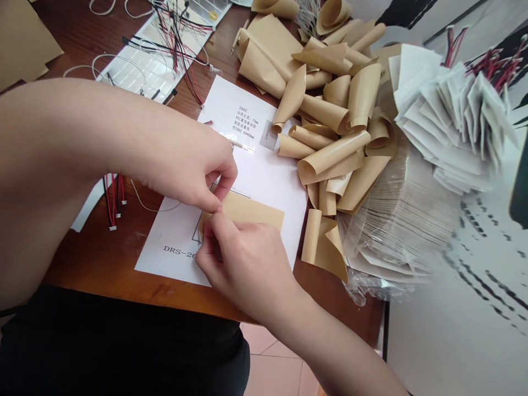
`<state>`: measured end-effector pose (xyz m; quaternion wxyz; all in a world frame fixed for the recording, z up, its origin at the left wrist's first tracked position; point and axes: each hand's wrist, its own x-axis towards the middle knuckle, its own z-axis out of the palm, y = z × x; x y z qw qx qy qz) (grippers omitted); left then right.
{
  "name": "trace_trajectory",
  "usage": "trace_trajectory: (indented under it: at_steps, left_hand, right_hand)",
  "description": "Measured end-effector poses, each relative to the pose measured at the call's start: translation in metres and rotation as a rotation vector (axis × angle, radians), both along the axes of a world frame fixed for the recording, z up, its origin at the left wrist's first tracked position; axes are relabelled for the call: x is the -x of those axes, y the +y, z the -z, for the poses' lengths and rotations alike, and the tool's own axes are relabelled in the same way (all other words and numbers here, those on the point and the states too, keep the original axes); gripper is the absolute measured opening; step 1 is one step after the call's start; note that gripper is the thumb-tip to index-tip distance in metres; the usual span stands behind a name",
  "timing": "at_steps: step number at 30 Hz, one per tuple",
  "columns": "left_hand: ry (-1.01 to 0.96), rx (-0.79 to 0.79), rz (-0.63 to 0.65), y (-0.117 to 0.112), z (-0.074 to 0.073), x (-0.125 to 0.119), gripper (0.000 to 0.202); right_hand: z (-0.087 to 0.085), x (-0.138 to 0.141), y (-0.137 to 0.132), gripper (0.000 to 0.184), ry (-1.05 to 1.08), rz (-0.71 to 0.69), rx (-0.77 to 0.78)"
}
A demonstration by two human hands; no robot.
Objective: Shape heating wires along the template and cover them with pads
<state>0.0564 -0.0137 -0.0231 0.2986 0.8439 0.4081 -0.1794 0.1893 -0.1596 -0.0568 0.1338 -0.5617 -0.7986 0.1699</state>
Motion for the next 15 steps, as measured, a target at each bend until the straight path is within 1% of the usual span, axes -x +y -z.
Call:
trace_trajectory:
  at_steps: [3, 4, 6, 10, 12, 15]
  left_hand:
    - [0.113, 0.092, 0.154, 0.001, -0.006, 0.001, 0.034]
    - [0.125, 0.101, 0.17, 0.0, -0.007, 0.001, 0.034]
    - [0.15, 0.107, 0.18, -0.001, -0.009, 0.0, 0.034]
    - [0.166, 0.11, 0.228, -0.007, -0.01, -0.006, 0.043]
    - [0.153, 0.087, 0.235, -0.01, -0.009, -0.009, 0.044]
    - [0.207, 0.047, 0.218, -0.014, -0.008, -0.012, 0.04]
  right_hand:
    - [0.0, 0.0, -0.001, 0.009, 0.004, 0.011, -0.02]
    - [0.0, 0.0, -0.001, 0.009, 0.009, 0.018, -0.021]
    - [-0.001, 0.0, -0.002, 0.011, 0.016, 0.036, -0.01]
    - [-0.001, -0.001, -0.001, 0.017, 0.031, 0.064, 0.038]
    - [-0.001, -0.001, -0.001, 0.015, 0.046, 0.071, 0.058]
    - [-0.001, -0.002, -0.001, 0.011, 0.058, 0.084, 0.071]
